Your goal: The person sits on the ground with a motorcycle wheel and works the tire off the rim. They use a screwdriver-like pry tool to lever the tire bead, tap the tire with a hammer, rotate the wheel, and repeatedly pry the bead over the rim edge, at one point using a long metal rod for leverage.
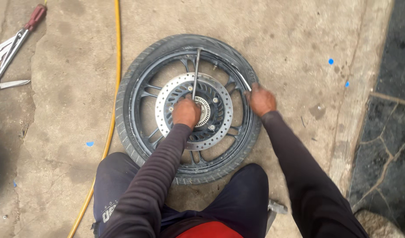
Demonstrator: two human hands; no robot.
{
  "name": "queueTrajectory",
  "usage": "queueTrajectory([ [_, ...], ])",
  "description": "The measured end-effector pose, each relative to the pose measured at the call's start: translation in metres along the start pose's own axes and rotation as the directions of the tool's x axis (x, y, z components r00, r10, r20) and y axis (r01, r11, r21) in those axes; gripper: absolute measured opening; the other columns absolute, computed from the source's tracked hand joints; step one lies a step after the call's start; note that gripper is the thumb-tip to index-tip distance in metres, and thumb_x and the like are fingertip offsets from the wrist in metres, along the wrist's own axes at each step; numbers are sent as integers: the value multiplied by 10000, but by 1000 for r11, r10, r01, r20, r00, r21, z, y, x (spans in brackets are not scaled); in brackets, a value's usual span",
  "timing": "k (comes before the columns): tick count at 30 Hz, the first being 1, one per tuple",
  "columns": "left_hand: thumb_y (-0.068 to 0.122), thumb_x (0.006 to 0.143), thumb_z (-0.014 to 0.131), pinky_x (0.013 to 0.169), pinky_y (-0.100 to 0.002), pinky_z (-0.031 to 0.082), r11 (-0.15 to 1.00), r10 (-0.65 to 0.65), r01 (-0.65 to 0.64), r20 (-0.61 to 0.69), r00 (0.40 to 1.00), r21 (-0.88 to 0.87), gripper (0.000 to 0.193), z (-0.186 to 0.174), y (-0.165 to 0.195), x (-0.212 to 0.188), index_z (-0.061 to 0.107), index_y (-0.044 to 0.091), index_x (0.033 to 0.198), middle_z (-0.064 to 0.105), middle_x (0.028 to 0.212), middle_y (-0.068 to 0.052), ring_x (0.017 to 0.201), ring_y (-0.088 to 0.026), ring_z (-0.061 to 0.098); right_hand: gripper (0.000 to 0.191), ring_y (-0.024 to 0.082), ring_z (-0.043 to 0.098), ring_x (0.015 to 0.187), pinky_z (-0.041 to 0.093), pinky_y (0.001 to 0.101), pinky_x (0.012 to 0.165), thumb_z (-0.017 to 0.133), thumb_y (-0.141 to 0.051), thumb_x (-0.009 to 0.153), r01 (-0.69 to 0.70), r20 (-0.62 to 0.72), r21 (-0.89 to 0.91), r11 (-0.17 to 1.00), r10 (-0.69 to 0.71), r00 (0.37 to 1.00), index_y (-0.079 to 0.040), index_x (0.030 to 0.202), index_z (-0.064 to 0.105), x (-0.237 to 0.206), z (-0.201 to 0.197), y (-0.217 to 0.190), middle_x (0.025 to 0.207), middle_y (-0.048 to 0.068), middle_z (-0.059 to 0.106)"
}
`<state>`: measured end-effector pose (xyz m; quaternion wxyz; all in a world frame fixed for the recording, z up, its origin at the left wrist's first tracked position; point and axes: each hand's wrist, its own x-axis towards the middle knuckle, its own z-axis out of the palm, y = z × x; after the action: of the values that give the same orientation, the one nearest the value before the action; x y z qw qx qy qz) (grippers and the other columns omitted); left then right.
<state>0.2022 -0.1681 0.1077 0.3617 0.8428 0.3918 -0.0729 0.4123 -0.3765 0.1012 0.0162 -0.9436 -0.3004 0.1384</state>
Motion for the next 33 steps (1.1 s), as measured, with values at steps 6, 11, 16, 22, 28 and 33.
queueTrajectory([
  [6, 349, 914, 665, 961, -522, 502, 1000, -7, 7, 1, 1000, -29, 433, -1, 0, 0, 632, 39, 1215, 654, 1215, -259, 1132, -459, 626, 340, 417, 650, 1133, 534, 501, 949, 544, -222, 919, 10, 296, -47, 999, 5, 955, -76, 1142, 755, 49, -19, -111, 1228, 199, 675],
  [11, 358, 917, 673, 954, -531, 501, 1000, -25, 26, 33, 999, -16, 444, -4, 2, -3, 626, 46, 1230, 663, 1194, -253, 1115, -451, 638, 597, 406, 715, 891, 561, 528, 790, 559, -145, 913, 26, 157, -84, 996, -12, 987, 37, 1470, 444, 8, 1, -79, 1006, 234, 731],
  [16, 360, 931, 668, 950, -520, 513, 1000, 8, -7, 45, 999, -23, 450, -11, 4, -8, 636, 42, 1249, 668, 1179, -263, 1106, -446, 645, 565, 367, 661, 679, 517, 490, 550, 588, -239, 1006, 459, -103, -237, 856, -492, 864, -10, 1506, 457, -25, -13, 46, 922, 208, 684],
  [22, 342, 939, 667, 938, -541, 504, 1000, 5, -6, 45, 999, 9, 436, -19, 9, -10, 634, 42, 1253, 657, 1202, -256, 1102, -449, 643, 394, 337, 677, 890, 540, 466, 799, 607, -278, 1041, 288, -36, -102, 952, -293, 956, -111, 1396, 578, -9, -15, 68, 984, 153, 709],
  [28, 328, 868, 743, 937, -509, 502, 994, 94, -90, 52, 994, -62, 571, -13, 2, -6, 580, -51, 1262, 653, 1176, -296, 1093, -460, 633, 398, 203, 682, 808, 552, 346, 759, 604, -304, 1018, -220, 223, 623, 751, 99, 970, -32, 1309, 602, -76, -7, 77, 1001, 138, 724],
  [33, 337, 920, 722, 957, -499, 500, 995, 98, -96, 131, 987, -25, 533, -9, -3, -1, 595, -74, 1235, 668, 1153, -314, 1086, -461, 646, 365, 125, 549, 721, 453, 284, 616, 714, -287, 974, -252, 144, 751, 610, 221, 964, -5, 1200, 669, -75, -8, 96, 907, 55, 646],
])
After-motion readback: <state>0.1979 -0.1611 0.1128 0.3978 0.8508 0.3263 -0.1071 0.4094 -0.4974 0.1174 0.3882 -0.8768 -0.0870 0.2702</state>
